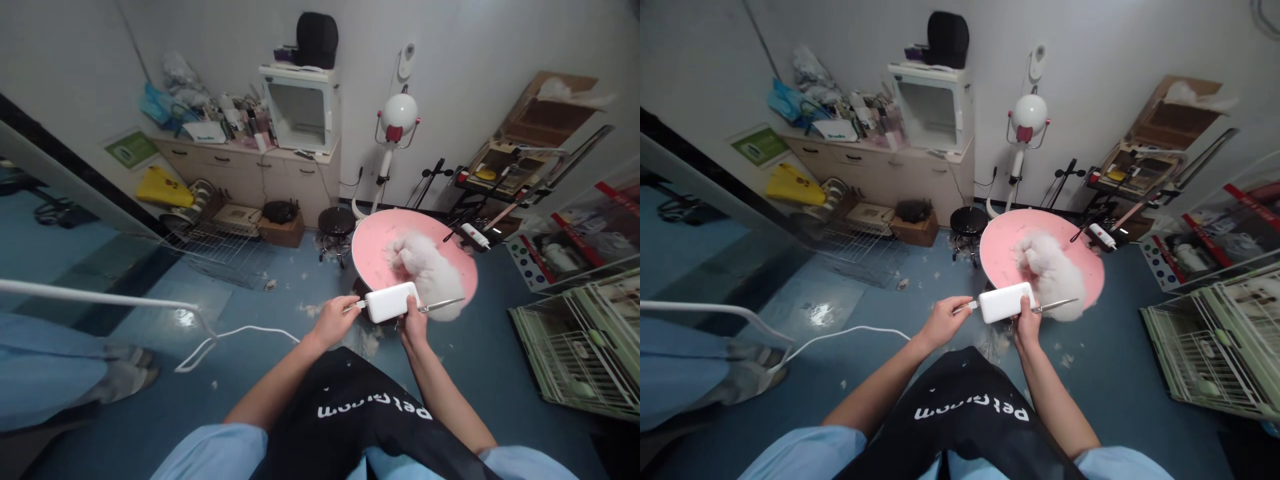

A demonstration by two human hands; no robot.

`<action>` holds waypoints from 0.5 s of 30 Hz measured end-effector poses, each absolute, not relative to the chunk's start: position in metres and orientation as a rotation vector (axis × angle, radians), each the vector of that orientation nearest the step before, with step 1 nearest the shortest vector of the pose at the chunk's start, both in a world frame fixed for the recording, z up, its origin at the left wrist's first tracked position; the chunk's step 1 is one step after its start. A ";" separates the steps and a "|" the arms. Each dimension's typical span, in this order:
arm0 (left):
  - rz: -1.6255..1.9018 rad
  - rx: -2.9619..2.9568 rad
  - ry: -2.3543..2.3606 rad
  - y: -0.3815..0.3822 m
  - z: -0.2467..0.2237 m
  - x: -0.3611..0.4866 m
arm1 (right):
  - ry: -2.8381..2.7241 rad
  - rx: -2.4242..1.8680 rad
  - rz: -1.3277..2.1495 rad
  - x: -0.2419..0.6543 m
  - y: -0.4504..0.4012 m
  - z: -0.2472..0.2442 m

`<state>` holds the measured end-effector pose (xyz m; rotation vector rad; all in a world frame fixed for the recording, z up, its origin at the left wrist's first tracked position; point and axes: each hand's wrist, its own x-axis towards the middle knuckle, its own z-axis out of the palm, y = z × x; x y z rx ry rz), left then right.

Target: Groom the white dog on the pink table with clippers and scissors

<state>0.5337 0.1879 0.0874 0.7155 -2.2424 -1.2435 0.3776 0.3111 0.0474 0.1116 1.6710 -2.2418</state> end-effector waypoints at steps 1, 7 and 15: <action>-1.122 0.653 -2.253 0.188 0.087 0.534 | 1.659 0.145 -2.244 0.375 0.310 0.050; -0.798 0.494 -2.206 0.194 0.076 0.531 | 1.601 0.210 -2.242 0.371 0.308 0.056; -0.716 0.411 -2.375 0.190 0.071 0.528 | 1.611 0.161 -2.151 0.380 0.310 0.055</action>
